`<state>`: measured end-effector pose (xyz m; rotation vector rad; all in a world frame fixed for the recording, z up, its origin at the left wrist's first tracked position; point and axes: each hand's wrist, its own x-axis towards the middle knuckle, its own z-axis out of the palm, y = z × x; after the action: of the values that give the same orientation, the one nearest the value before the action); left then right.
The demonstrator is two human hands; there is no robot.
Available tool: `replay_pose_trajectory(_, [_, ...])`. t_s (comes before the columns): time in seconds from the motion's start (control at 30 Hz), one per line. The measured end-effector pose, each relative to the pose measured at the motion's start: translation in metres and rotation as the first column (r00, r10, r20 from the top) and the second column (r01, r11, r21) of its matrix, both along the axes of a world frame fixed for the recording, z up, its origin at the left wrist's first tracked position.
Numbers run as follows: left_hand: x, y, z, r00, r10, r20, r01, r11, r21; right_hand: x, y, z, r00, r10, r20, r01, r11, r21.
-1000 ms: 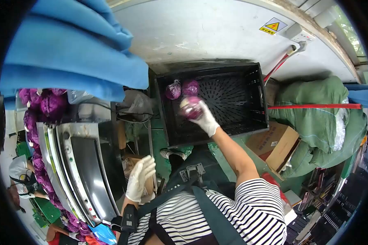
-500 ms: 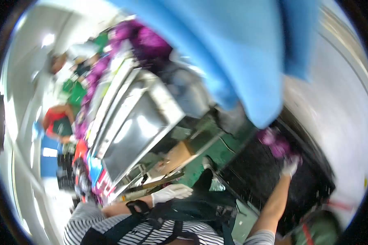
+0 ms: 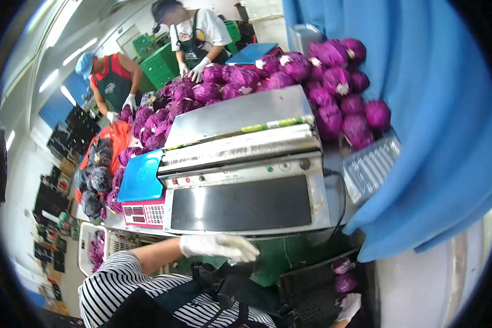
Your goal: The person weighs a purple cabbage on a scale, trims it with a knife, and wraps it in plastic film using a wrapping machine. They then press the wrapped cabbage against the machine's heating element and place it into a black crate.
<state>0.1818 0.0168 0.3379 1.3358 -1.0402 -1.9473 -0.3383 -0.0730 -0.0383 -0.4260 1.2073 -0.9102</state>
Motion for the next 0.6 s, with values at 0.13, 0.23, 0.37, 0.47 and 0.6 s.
replay_pose_trajectory(0.13, [0.094, -0.002, 0.081, 0.928, 0.33, 0.171, -0.182, 0.804, -0.566, 0.107, -0.006, 0.177, 0.948, 0.288, -0.138, -0.277, 0.956, 0.092])
replay_pose_trajectory(0.23, [0.218, -0.016, 0.089, 0.403, 0.904, 0.144, -0.452, 0.334, -0.827, 0.141, -0.017, 0.208, 0.902, 0.415, -0.119, -0.41, 0.91, 0.061])
replay_pose_trajectory(0.37, [0.395, -0.045, 0.056, -0.003, 0.915, 0.405, -0.527, 0.342, -0.778, 0.193, -0.027, 0.246, 0.909, 0.351, -0.226, -0.352, 0.935, 0.038])
replay_pose_trajectory(0.47, [0.458, -0.081, 0.021, 0.187, 0.849, 0.494, -0.547, 0.508, -0.666, 0.221, -0.025, 0.264, 0.914, 0.309, -0.262, -0.309, 0.95, 0.042])
replay_pose_trajectory(0.6, [0.467, -0.117, 0.002, 0.207, 0.712, 0.671, -0.534, 0.657, -0.532, 0.237, -0.015, 0.272, 0.924, 0.263, -0.278, -0.256, 0.965, 0.062])
